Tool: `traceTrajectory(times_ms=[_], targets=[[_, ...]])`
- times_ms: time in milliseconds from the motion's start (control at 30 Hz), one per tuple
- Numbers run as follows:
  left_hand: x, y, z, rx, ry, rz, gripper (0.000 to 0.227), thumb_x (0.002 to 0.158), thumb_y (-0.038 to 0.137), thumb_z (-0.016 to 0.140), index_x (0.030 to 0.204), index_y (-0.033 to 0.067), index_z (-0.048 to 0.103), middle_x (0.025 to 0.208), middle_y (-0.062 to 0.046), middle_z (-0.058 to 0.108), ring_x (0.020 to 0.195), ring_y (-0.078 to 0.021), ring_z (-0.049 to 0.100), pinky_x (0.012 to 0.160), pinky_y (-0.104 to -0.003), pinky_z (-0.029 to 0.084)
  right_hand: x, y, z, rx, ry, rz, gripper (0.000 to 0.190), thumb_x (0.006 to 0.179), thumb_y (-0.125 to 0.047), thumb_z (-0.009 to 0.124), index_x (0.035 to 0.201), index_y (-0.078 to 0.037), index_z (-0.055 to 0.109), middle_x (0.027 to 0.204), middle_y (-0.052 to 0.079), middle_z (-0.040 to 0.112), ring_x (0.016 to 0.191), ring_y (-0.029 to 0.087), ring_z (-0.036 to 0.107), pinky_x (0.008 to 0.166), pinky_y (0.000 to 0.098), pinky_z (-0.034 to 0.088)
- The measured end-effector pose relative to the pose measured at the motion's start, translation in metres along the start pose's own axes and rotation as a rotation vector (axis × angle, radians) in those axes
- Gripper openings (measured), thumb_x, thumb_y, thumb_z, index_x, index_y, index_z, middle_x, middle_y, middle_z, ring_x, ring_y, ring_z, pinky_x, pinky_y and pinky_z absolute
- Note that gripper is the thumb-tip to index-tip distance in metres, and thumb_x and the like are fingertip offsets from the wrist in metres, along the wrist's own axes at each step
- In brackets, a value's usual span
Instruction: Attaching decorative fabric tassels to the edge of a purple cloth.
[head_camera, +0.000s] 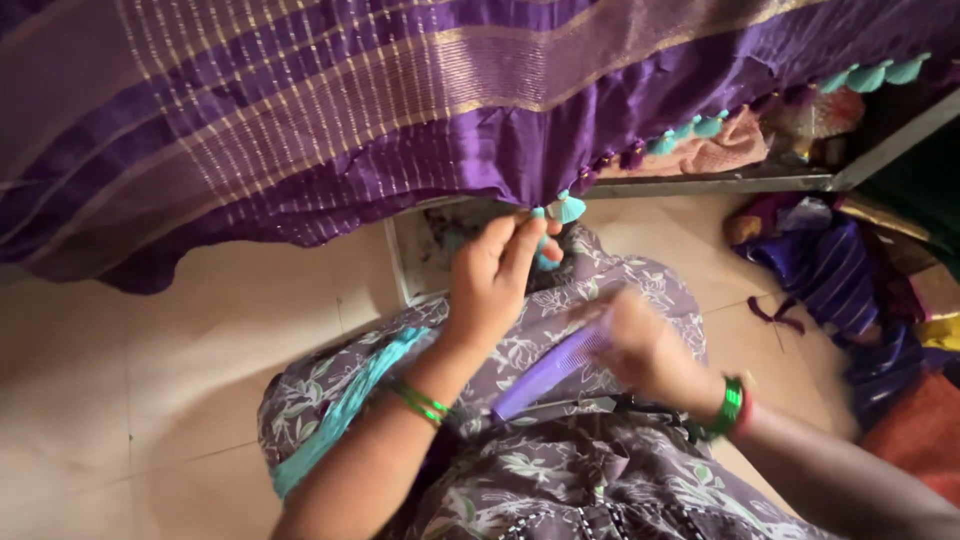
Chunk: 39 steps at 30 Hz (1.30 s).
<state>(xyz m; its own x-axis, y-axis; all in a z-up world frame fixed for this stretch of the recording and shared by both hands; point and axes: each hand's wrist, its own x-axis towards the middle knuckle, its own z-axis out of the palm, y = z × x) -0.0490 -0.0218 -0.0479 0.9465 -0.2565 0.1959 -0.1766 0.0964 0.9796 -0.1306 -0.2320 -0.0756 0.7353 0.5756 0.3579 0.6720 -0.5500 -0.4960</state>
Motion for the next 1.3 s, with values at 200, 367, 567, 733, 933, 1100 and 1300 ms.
traceTrajectory(times_ms=[200,367,567,733,933,1100,1300], targets=[[-0.02,-0.011,0.012,0.019,0.066,-0.051,0.024,0.107,0.019,0.057,0.11,0.002,0.073,0.081,-0.004,0.075,0.065,-0.0044,0.055,0.06,-0.023,0.042,0.08,0.009,-0.017,1.415,0.368,0.455,0.026,0.1,-0.021,0.067,0.121,-0.007,0.065,0.117,0.008,0.064,0.103,0.015,0.061,0.084,0.0303,0.051],[-0.018,-0.009,0.0,-0.206,-0.013,0.02,0.023,0.107,0.021,0.061,0.114,0.0021,0.071,0.098,-0.006,0.074,0.083,-0.0066,0.067,0.079,-0.025,0.056,0.099,0.016,0.006,1.494,0.359,0.684,0.018,0.109,-0.014,0.066,0.104,0.003,0.069,0.094,0.015,0.058,0.074,0.02,0.051,0.057,0.0314,0.04],[0.003,0.029,-0.01,0.224,0.153,0.205,0.026,0.103,0.026,0.068,0.114,0.0026,0.07,0.101,-0.005,0.073,0.091,-0.0066,0.068,0.079,-0.024,0.054,0.087,0.005,0.041,0.877,0.658,0.387,0.015,0.108,-0.01,0.059,0.111,0.001,0.068,0.115,0.001,0.056,0.102,0.007,0.058,0.089,0.0224,0.05],[0.012,-0.002,0.007,0.039,0.17,-0.145,0.021,0.101,0.021,0.071,0.099,-0.0002,0.076,0.088,-0.012,0.075,0.08,-0.014,0.064,0.07,-0.03,0.05,0.098,-0.01,0.01,1.126,0.538,0.479,0.033,0.092,-0.008,0.065,0.124,-0.013,0.056,0.119,-0.001,0.058,0.109,0.007,0.057,0.095,0.0249,0.05],[-0.007,-0.01,0.011,0.384,0.275,0.366,0.017,0.097,0.016,0.071,0.106,0.002,0.072,0.113,-0.012,0.074,0.106,-0.0254,0.072,0.093,-0.032,0.055,0.1,0.024,0.012,1.436,0.483,0.462,0.019,0.113,-0.015,0.065,0.112,0.003,0.069,0.101,0.005,0.069,0.086,0.011,0.061,0.075,0.0267,0.048],[0.0,0.01,-0.007,0.443,0.276,0.41,0.021,0.101,0.02,0.071,0.11,0.0013,0.072,0.109,-0.013,0.071,0.102,-0.0286,0.068,0.091,-0.037,0.052,0.103,0.0,0.022,1.238,0.613,0.498,0.018,0.107,-0.015,0.059,0.112,0.001,0.066,0.099,-0.001,0.072,0.087,0.007,0.065,0.079,0.0248,0.053],[0.013,0.0,-0.008,-0.165,-0.054,-0.156,0.024,0.102,0.02,0.069,0.109,-0.0004,0.078,0.073,-0.001,0.061,0.062,-0.0097,0.052,0.056,-0.027,0.04,0.077,0.02,0.035,1.262,0.452,0.439,0.019,0.114,-0.016,0.056,0.113,0.0,0.066,0.09,0.0,0.068,0.077,0.008,0.058,0.07,0.0237,0.046]])
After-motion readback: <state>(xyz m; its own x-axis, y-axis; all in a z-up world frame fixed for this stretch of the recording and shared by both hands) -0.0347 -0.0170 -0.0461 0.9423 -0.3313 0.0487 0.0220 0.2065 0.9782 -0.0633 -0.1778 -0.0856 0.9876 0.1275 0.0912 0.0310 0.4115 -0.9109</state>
